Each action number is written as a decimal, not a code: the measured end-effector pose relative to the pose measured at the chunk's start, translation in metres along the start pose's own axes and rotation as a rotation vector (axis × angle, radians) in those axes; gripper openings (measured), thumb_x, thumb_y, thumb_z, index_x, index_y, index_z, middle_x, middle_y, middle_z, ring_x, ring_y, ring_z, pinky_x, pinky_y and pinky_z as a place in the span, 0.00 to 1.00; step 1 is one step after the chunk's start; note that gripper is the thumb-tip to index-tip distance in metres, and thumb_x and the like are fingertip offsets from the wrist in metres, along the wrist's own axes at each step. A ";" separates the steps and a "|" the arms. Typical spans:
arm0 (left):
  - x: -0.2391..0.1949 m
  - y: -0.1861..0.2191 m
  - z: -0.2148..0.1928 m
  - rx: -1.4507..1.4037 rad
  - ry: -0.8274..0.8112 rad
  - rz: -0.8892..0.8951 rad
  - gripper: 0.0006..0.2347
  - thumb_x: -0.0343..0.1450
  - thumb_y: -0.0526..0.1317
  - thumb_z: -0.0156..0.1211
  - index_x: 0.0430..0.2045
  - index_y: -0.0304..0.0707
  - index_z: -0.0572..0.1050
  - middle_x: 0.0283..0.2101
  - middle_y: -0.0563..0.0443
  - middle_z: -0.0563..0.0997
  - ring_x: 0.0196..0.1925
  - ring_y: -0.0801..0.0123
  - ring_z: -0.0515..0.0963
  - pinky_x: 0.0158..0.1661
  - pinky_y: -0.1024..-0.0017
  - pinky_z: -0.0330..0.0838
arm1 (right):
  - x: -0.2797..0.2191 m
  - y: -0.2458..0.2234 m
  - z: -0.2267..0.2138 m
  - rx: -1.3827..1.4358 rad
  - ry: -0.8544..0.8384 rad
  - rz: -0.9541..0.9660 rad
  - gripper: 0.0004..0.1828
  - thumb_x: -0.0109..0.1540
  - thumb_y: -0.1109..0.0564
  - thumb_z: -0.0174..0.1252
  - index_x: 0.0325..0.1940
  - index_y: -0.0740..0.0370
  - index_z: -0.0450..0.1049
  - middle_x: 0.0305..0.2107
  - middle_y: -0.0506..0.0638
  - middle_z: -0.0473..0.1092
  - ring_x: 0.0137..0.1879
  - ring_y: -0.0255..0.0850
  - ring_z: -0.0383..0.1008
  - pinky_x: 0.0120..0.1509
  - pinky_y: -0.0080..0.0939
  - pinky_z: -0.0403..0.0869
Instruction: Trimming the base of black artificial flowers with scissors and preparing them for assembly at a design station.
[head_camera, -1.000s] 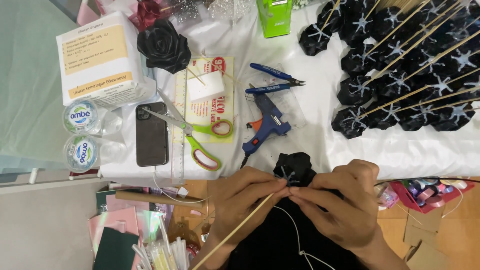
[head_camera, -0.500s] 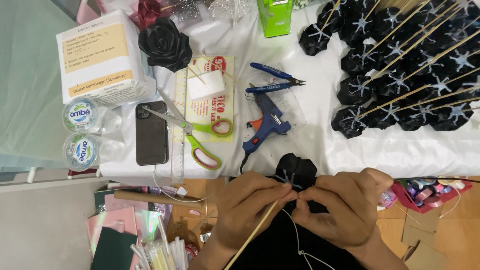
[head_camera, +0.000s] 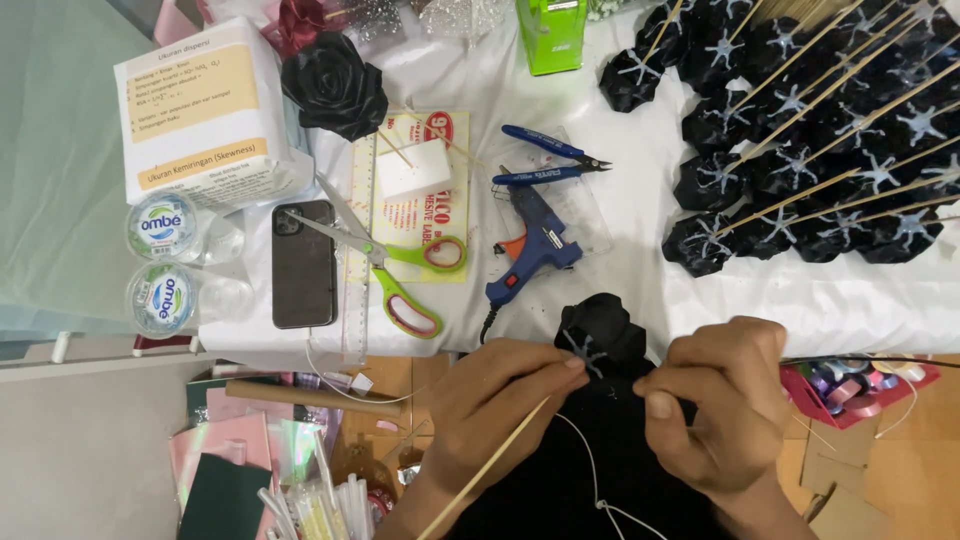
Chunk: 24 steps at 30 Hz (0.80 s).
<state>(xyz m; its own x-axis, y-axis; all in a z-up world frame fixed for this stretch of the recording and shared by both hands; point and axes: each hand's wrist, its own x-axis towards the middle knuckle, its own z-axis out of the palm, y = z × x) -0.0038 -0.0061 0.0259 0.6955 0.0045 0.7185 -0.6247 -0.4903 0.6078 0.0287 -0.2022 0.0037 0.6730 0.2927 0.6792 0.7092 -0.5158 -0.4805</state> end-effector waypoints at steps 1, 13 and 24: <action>0.000 -0.001 0.001 0.022 0.015 0.021 0.04 0.71 0.24 0.66 0.35 0.27 0.79 0.36 0.40 0.83 0.34 0.59 0.85 0.36 0.70 0.83 | -0.002 0.001 0.001 0.077 -0.033 0.072 0.14 0.66 0.55 0.50 0.35 0.67 0.76 0.35 0.59 0.67 0.42 0.50 0.67 0.48 0.47 0.68; -0.003 -0.014 -0.001 -0.122 -0.084 -0.030 0.15 0.74 0.18 0.47 0.51 0.30 0.73 0.50 0.38 0.84 0.47 0.50 0.88 0.49 0.62 0.85 | 0.023 -0.002 -0.005 0.427 0.065 0.217 0.29 0.54 0.74 0.69 0.58 0.76 0.69 0.55 0.72 0.70 0.64 0.62 0.77 0.73 0.55 0.81; 0.027 0.015 0.009 -0.392 -0.364 -0.026 0.03 0.76 0.29 0.52 0.33 0.31 0.72 0.37 0.44 0.79 0.41 0.52 0.79 0.48 0.60 0.71 | 0.019 -0.009 -0.045 0.149 0.084 -0.309 0.26 0.55 0.54 0.75 0.52 0.62 0.70 0.51 0.64 0.74 0.61 0.63 0.80 0.70 0.58 0.81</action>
<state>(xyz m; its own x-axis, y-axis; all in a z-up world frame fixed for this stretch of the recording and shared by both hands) 0.0087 -0.0217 0.0512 0.7473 -0.3247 0.5798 -0.6427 -0.1316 0.7547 0.0259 -0.2281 0.0457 0.4067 0.3457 0.8456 0.9036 -0.2884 -0.3167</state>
